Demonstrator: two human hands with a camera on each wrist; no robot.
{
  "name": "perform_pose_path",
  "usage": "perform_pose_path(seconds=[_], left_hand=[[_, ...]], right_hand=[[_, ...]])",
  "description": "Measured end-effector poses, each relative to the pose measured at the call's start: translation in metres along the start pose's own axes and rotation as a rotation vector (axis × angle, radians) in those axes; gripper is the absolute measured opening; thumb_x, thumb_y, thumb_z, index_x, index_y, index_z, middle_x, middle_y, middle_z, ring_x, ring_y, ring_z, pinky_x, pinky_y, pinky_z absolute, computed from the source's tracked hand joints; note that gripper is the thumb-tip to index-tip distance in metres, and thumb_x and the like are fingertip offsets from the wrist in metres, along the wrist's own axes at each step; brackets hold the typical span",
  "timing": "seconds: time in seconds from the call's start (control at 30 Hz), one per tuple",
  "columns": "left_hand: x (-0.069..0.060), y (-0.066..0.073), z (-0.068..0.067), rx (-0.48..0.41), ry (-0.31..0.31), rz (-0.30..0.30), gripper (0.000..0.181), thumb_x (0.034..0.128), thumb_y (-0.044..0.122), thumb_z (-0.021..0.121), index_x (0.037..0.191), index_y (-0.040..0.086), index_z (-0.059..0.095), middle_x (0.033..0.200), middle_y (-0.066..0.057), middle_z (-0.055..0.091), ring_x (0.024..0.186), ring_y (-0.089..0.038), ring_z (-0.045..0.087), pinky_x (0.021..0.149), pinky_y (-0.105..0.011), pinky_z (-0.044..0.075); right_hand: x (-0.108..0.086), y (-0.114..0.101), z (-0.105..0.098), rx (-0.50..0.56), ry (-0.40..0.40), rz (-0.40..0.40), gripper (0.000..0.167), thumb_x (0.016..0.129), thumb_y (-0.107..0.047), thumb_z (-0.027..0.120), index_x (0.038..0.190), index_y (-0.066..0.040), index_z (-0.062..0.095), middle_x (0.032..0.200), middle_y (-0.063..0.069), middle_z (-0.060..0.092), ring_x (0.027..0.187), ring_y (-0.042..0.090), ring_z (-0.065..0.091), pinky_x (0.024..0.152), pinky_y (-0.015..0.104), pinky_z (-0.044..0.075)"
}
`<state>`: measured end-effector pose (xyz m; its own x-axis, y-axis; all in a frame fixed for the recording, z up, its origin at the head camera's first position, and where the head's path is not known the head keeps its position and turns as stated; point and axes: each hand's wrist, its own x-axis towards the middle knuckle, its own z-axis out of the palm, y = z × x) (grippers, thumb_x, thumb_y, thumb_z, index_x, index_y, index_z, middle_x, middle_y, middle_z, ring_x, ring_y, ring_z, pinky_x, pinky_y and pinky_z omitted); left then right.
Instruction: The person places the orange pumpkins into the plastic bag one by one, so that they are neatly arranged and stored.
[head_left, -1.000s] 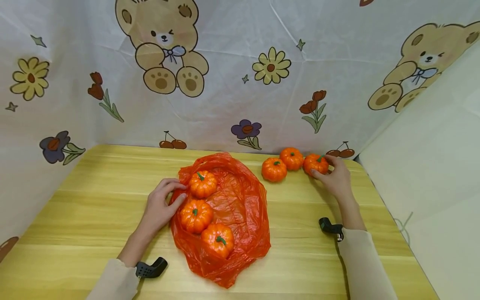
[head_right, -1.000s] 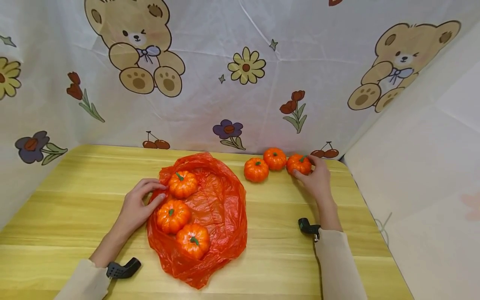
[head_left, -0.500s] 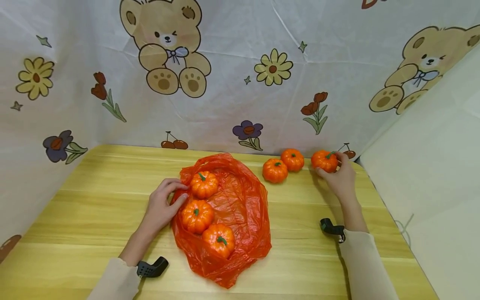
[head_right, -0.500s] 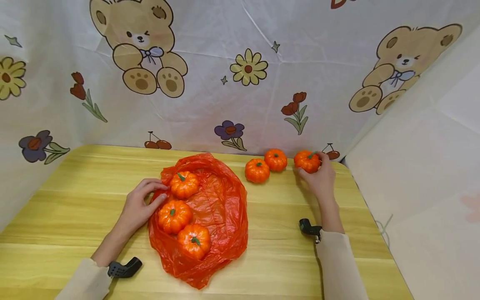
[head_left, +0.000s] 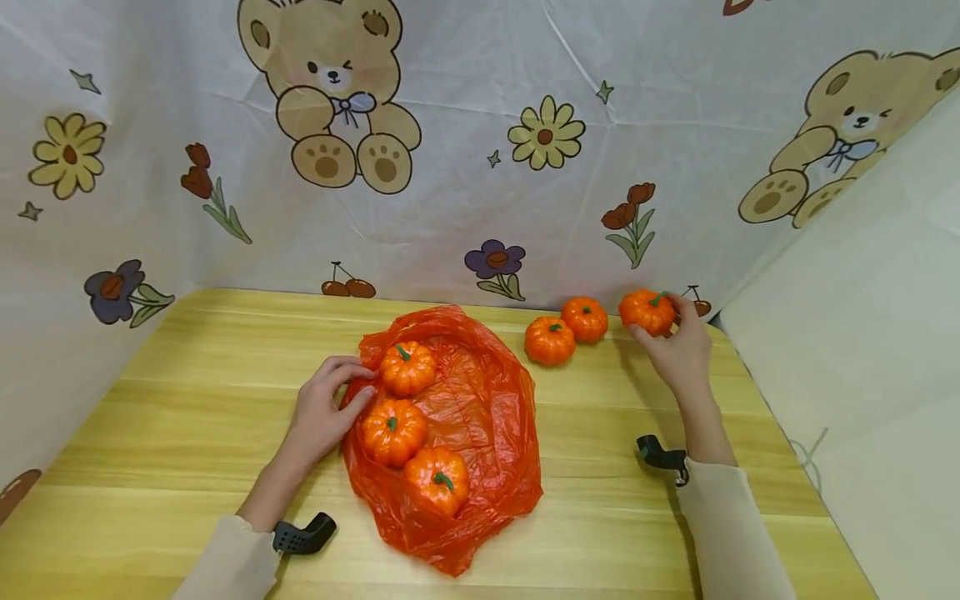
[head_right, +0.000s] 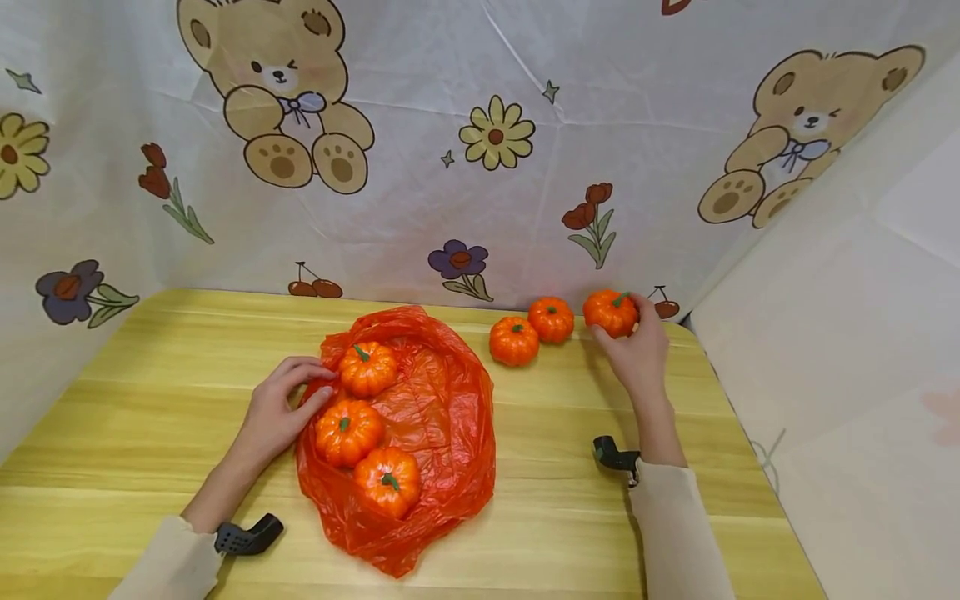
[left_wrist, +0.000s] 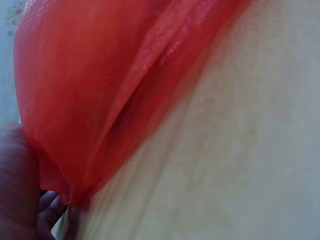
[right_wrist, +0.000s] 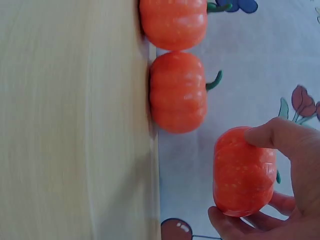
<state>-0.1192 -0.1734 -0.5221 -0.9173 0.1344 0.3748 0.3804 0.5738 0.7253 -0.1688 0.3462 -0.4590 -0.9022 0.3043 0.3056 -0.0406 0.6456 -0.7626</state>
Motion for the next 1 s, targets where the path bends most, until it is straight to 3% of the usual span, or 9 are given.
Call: perform_pose_path(seconds=[0.4,0.9,1.0], left_hand=[[0.002,0.000,-0.001,-0.008,0.010,0.001,0.015,0.0930,0.006,0.078,0.108,0.008,0.077,0.126,-0.013,0.066,0.122,-0.035,0.061,0.108,-0.056,0.045],[0.002,-0.001,0.001,-0.005,0.002,-0.006,0.015,0.0935,0.007,0.078,0.108,0.009,0.077,0.126,-0.012,0.066,0.122,-0.032,0.061,0.108,-0.053,0.046],[0.002,0.000,0.000,-0.003,0.006,-0.003,0.014,0.0938,0.008,0.078,0.108,0.009,0.077,0.126,-0.011,0.066,0.122,-0.032,0.062,0.109,-0.043,0.046]], right_hand=[[-0.008,-0.038,0.014,0.007,-0.046,-0.153,0.078,0.090,-0.018,0.082,0.156,-0.003,0.044,0.151,0.022,0.054,0.135,0.038,0.053,0.107,0.062,0.050],[-0.025,-0.082,0.057,-0.008,-0.173,-0.297,0.077,0.086,-0.021,0.086,0.151,-0.006,0.048,0.145,0.018,0.057,0.129,0.038,0.058,0.109,0.058,0.050],[-0.028,-0.091,0.062,0.013,-0.181,-0.327,0.077,0.085,-0.019,0.086,0.151,-0.006,0.048,0.144,0.018,0.058,0.128,0.037,0.059,0.107,0.058,0.052]])
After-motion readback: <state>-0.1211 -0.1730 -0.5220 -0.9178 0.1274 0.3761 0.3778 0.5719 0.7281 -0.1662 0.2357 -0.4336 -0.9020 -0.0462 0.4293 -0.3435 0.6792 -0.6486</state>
